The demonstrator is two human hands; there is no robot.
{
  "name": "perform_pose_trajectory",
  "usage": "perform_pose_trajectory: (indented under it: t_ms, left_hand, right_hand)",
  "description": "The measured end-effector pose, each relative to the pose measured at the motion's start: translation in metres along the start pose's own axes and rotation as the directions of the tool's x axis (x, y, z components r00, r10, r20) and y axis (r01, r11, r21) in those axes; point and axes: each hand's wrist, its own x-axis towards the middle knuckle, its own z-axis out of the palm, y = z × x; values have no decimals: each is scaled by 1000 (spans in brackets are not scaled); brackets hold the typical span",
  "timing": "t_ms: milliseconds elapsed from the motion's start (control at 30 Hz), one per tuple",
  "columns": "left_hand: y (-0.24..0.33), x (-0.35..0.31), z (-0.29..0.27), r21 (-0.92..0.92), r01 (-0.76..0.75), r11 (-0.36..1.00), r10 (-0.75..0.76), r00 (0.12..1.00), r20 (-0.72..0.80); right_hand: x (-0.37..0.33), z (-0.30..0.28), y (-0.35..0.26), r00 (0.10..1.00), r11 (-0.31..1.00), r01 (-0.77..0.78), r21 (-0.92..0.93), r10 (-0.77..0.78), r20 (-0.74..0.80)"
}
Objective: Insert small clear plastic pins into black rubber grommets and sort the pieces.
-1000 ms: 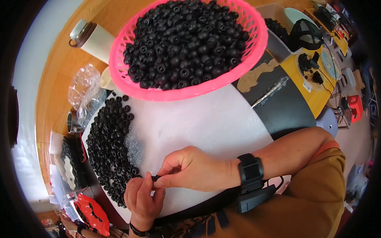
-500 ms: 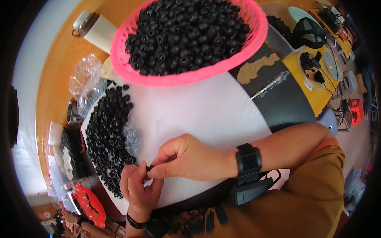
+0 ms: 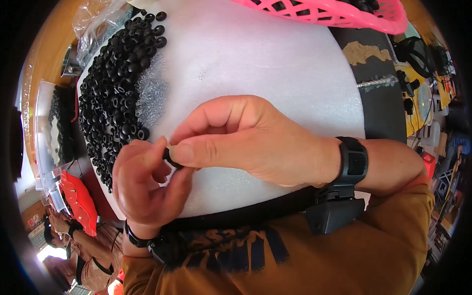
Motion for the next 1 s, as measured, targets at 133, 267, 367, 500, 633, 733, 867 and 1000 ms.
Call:
perform_pose_trajectory:
  t_ms: [133,267,367,500,633,733,867,1000]
  left_hand:
    - [-1,-1,5,-2,-9,1000,9,1000,-8]
    - [1,-1,2,55,-10,998,10,1000,-2]
    - [0,-1,1,78,-25,997,25,1000,0]
    - [1,-1,0,79,-32,996,31,999,15]
    - [1,-2,3,132,-40,990,38,999,23]
    - [2,-3,6,134,-30,991,28,1000,12]
    - [-2,0,8,216,-135,967,144,989,-28]
    - [-1,-2,6,268,-164,949,173,985,-7]
  right_hand:
    - [2,1,-4,999,996,-35,79,33,31]
    - [1,-3,-6,996,997,-71,12,70,62]
    - [1,-1,-7,994,997,-71,20,69,89]
    - [1,4,-6,991,994,-106,-19,107,84]
    - [0,0,-1,995,999,-44,5,43,94]
    - [0,-1,-2,995,999,-35,-13,37,95]
    - [-1,0,-4,995,999,-42,-7,43,95]
    - [1,-1,-2,995,999,-38,-3,38,97]
